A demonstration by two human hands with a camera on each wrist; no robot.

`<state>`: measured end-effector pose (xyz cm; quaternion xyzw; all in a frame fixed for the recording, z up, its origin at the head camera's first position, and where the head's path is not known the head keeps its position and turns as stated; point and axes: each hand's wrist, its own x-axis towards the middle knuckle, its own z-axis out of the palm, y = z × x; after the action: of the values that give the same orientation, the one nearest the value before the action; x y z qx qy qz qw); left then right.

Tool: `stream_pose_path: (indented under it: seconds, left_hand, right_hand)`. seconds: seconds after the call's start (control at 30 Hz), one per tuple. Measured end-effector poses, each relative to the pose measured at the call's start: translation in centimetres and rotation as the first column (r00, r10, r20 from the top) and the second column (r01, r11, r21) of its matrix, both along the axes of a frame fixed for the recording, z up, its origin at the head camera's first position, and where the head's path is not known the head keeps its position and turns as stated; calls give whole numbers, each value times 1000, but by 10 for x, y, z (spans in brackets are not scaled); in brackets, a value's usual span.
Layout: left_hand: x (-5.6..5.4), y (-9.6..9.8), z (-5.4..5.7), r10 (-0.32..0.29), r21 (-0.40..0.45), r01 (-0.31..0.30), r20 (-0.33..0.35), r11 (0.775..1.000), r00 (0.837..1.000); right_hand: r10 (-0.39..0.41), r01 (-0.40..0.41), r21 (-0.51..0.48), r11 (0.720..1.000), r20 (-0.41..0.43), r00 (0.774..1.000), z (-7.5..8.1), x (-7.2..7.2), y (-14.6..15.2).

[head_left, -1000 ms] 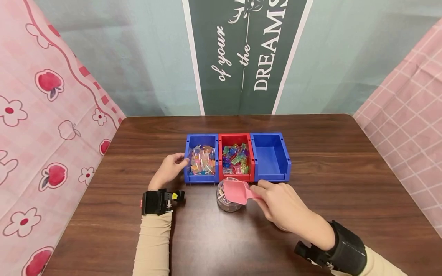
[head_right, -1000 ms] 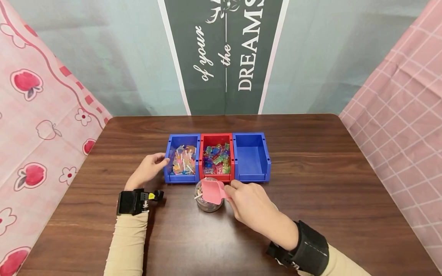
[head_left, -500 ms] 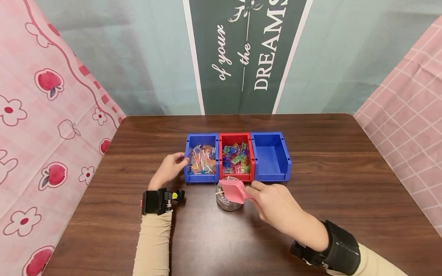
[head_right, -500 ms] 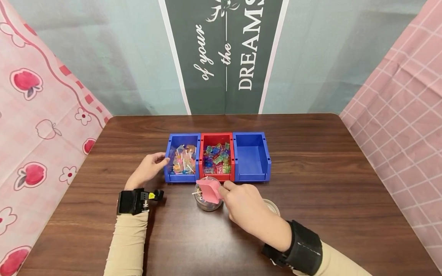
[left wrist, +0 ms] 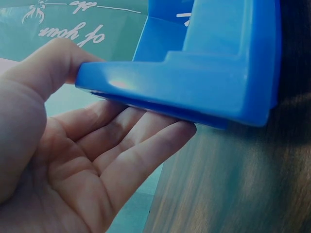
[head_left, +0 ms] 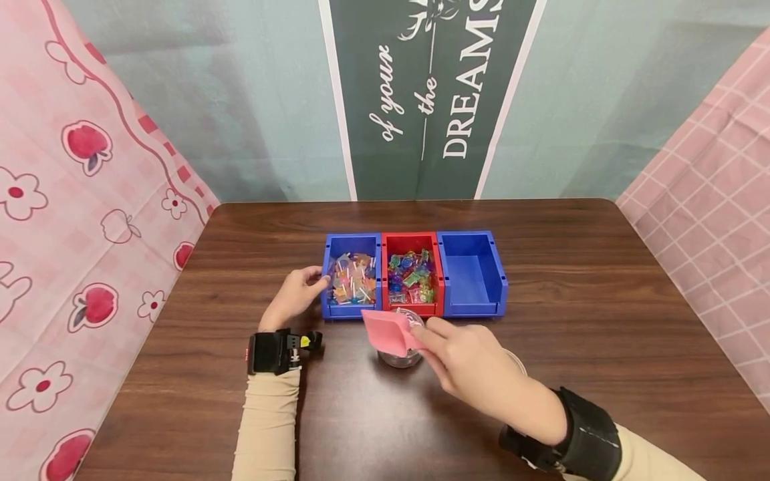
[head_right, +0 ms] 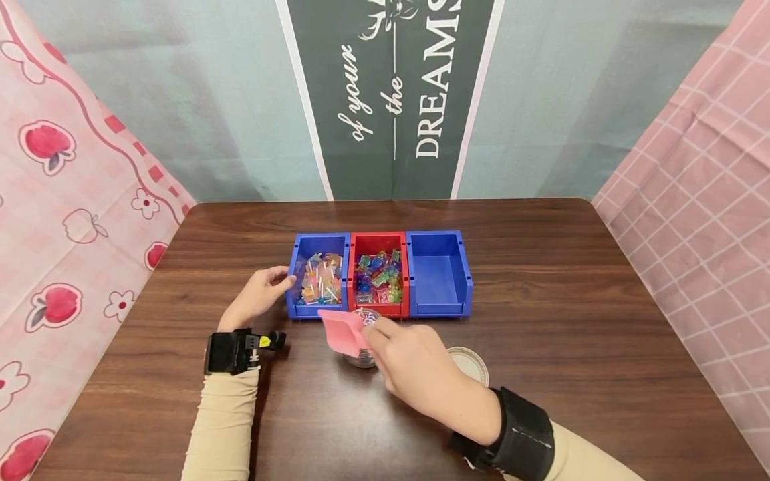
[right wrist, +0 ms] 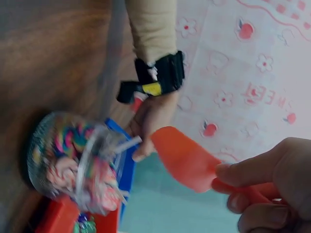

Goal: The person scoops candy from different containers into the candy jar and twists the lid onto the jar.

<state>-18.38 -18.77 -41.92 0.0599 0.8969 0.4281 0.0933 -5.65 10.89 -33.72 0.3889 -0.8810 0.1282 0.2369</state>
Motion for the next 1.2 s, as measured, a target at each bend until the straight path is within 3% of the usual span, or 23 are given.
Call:
stream_pose_path:
  seconds: [0.1,0.2,0.63,0.87,0.93,1.03,1.2]
  left_hand:
    - [0,0,1,2,1,-2,6,1000,1000]
    - [0,0,1,1,4,-1,7,1000,1000]
    - [1,-1,2,-14,-10,14,-24,1000,1000]
    - [1,-1,3,-18,-15,18,-21,1000,1000]
    - [1,0,3,-16,-9,16,-14,1000,1000]
    - [0,0,3,-14,-8,14,-14,1000,1000]
    - [0,1,2,-8,-2,8,-16,1000,1000]
  right_hand:
    - [69,-68,17,998,-68,995,-7,0,-6]
    - [77,-73,43,996,-102,992,-13,0,-10]
    - [-119,123,57,991,-81,990,-4,0,-1]
    - [-9,7,-26,1000,-66,998,-3,12,-3]
    - [21,-22,-37,999,-41,999,-5,17,-7]
    - [34,-32,-35,999,76,997,-8,23,-12]
    - [11,-2,-34,999,265,964,-16,27,-18]
